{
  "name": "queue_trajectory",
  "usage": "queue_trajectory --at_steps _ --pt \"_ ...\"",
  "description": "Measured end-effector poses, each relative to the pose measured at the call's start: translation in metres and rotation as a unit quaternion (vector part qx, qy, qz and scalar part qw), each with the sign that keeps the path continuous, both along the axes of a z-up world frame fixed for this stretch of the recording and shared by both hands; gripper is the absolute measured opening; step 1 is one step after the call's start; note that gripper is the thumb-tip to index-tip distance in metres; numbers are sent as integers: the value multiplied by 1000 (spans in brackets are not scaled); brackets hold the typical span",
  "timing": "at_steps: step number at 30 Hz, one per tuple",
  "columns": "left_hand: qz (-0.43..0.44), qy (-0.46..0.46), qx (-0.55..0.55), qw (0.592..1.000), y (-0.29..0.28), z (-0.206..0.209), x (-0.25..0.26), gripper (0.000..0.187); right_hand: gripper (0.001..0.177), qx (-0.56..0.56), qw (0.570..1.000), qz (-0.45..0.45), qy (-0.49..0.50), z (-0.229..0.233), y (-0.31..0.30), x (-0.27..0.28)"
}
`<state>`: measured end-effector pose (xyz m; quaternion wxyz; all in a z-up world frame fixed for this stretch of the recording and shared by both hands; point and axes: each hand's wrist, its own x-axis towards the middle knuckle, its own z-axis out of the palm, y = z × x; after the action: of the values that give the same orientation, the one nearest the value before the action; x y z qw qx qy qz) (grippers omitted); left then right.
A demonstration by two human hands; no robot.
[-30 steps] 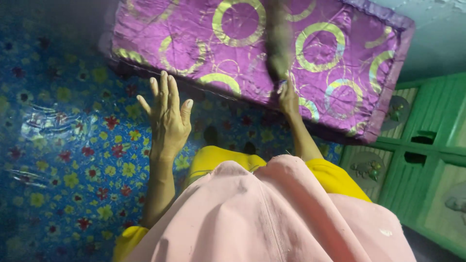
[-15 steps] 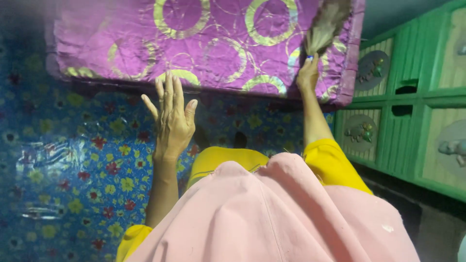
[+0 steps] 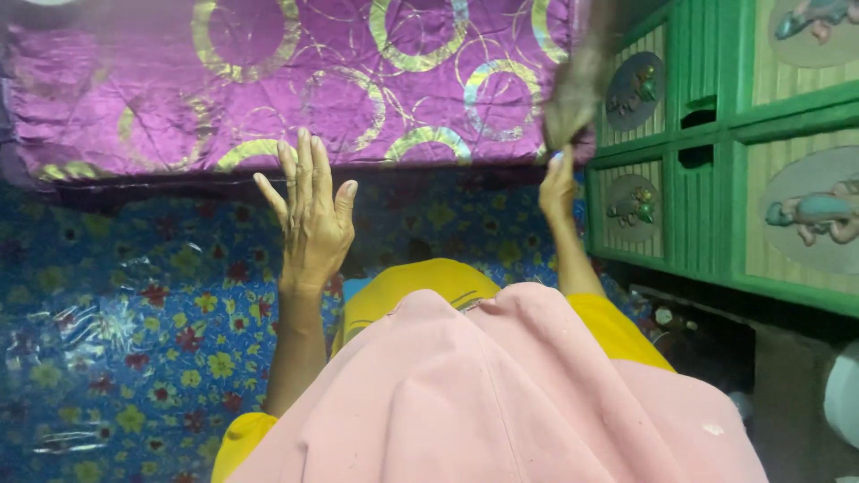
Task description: The person uses a feather duster to wipe the surface of a purple patterned table. The camera is mounted on the person's head and shakes significantly throughout the action. The person moves the duster back and forth across the table surface.
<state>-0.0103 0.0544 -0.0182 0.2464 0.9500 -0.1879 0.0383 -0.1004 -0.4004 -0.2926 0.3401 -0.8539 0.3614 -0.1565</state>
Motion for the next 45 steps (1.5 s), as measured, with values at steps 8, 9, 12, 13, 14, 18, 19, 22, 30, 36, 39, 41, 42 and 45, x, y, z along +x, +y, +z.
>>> queue_trajectory --at_steps 8,9,12,13,14,18,19,22,30,36,39,41,42,45 --pt "-13 -15 15 1000 -18 1 -6 64 46 8 998 56 5 7 42 -82" --pt "-14 -14 17 1000 -17 2 -6 64 46 9 998 55 6 -7 35 -85" --pt "-12 -5 9 1000 -21 3 -9 63 47 -29 997 -71 -30 -14 27 -95" --pt "-11 -2 10 1000 -23 3 -10 63 46 -40 999 -8 -14 6 36 -99" --pt "-9 1 11 1000 -24 3 -11 64 45 -52 997 56 3 26 46 -103" --pt "-16 14 14 1000 -27 11 -13 64 46 -51 976 214 4 63 67 -108" --pt "-17 12 17 1000 -26 11 -13 64 45 -51 974 221 -1 61 68 -105" --pt "-2 3 18 1000 -20 9 -18 64 44 -46 968 245 -15 53 73 -96" --pt "14 -1 13 1000 -6 2 -27 63 41 -39 950 306 -53 43 104 -73" --pt "53 -12 18 998 11 1 -31 64 44 -17 852 518 73 96 162 -48" --pt "82 -10 11 997 28 2 -32 64 48 36 885 464 -20 81 163 -14" --pt "83 -13 20 996 42 1 -35 62 50 24 926 376 -29 71 157 9" --pt "88 -13 21 996 47 1 -36 62 50 25 924 381 -29 67 160 15" --pt "110 -6 8 994 61 0 -35 62 54 22 898 439 21 62 173 29"
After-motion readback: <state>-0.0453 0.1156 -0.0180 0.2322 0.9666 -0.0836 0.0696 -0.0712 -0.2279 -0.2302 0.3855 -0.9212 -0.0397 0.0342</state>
